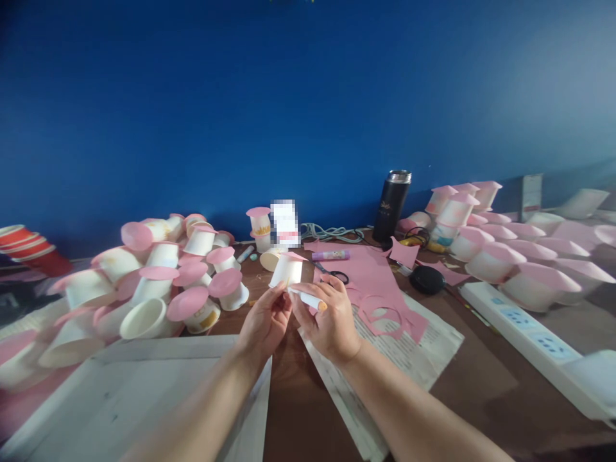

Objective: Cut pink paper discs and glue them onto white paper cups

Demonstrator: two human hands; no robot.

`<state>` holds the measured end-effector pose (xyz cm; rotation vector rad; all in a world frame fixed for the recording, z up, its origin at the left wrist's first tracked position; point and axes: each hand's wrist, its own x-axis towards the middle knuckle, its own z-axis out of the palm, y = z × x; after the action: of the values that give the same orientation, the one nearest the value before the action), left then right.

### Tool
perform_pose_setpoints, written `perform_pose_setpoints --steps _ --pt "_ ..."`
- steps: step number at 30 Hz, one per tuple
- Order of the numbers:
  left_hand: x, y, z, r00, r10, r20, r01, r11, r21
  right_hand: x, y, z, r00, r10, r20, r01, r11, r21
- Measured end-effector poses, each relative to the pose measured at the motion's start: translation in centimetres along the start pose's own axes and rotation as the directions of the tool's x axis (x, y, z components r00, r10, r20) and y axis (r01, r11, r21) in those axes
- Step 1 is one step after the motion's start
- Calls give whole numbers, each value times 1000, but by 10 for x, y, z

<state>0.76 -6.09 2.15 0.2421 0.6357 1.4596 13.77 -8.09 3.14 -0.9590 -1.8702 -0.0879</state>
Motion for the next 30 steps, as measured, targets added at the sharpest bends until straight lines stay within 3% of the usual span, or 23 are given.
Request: perform_pose_setpoints --steps 12,20,30 --pt "0 0 0 1000 -9 -11 9 1000 -5 -1 -1 1 1000 -16 -25 15 1000 -10" --pt "-7 4 9 992 -47 -114 40 997 -64 -1 6 0 987 -28 -155 24 999 -25" --pt "-8 4 9 993 -62 -104 57 997 -51 0 8 3 989 -31 -144 25 999 -45"
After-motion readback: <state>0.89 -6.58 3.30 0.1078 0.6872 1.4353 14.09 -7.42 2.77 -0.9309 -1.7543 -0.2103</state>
